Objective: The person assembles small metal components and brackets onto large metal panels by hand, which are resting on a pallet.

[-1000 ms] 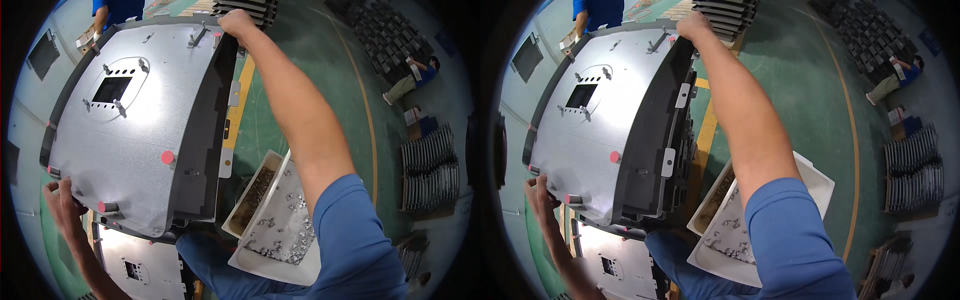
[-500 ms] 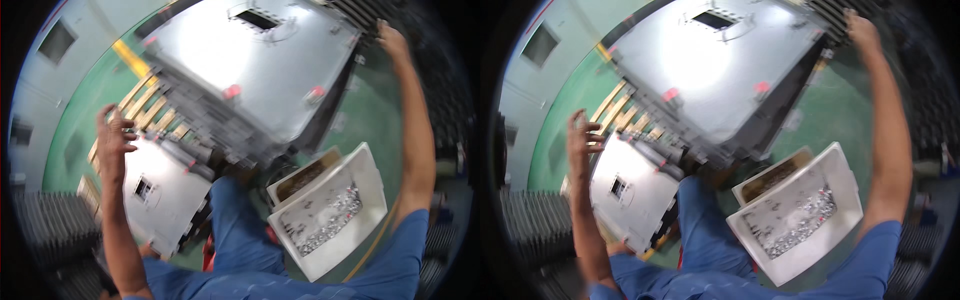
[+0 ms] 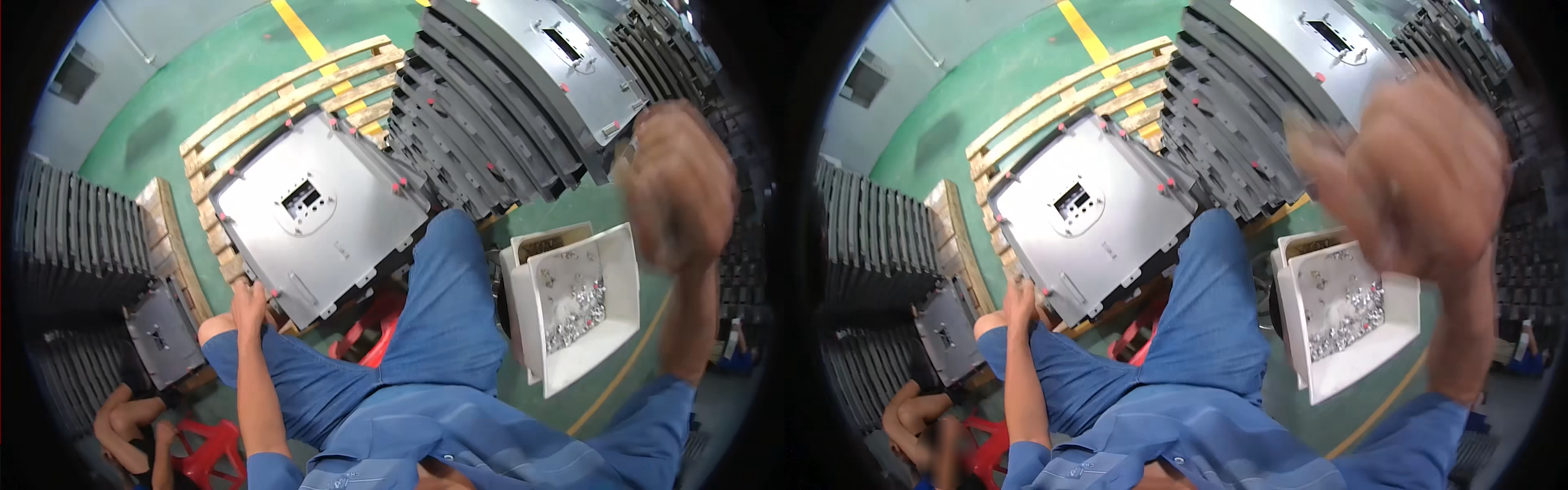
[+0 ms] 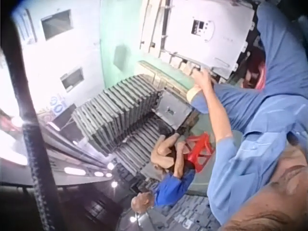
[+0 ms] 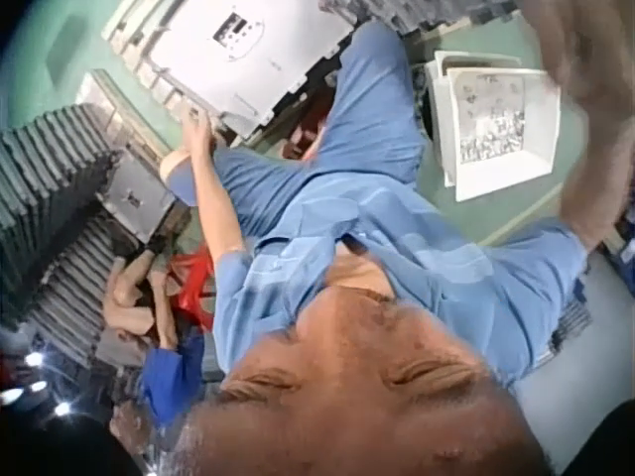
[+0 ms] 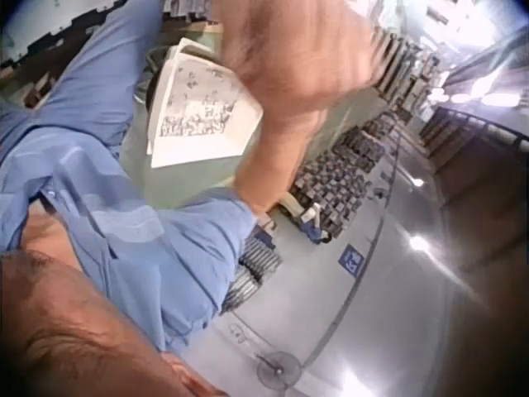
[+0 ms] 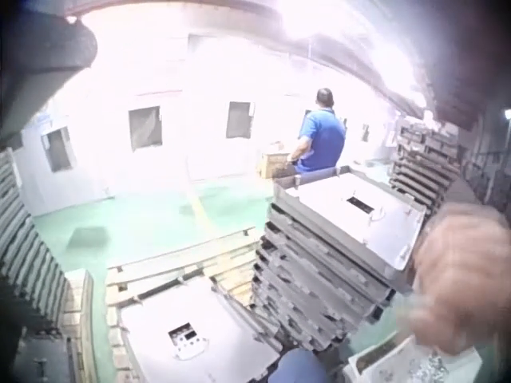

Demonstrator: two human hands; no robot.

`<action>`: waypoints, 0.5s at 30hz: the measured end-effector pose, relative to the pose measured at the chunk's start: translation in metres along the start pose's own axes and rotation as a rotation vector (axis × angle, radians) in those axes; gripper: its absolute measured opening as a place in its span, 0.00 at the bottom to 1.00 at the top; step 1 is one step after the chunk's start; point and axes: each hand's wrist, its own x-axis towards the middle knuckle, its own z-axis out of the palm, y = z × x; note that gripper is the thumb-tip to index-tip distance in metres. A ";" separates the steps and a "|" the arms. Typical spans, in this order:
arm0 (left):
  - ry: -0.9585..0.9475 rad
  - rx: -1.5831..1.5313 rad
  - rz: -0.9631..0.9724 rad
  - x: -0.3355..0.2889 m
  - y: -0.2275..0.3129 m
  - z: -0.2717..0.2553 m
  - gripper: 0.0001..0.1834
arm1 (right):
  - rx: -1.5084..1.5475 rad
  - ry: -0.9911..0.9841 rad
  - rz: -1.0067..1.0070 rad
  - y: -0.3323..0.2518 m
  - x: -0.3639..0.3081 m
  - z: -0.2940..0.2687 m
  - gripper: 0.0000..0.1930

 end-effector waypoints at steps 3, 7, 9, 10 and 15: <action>0.066 -0.009 -0.066 -0.008 0.006 -0.005 0.26 | 0.107 -0.114 0.186 -0.060 -0.054 0.010 0.19; -0.055 0.135 -0.017 0.016 -0.013 0.021 0.28 | 0.120 -0.716 1.142 -0.095 -0.194 0.008 0.11; -0.152 0.131 -0.026 0.016 -0.003 0.021 0.29 | 0.134 -1.273 1.231 -0.099 -0.263 -0.007 0.14; -0.138 0.115 -0.004 0.021 -0.002 0.022 0.28 | 0.255 -1.380 1.201 -0.103 -0.295 -0.012 0.15; -0.256 -0.475 -0.054 0.066 -0.058 0.033 0.18 | 0.444 -1.035 1.403 -0.109 -0.365 0.011 0.15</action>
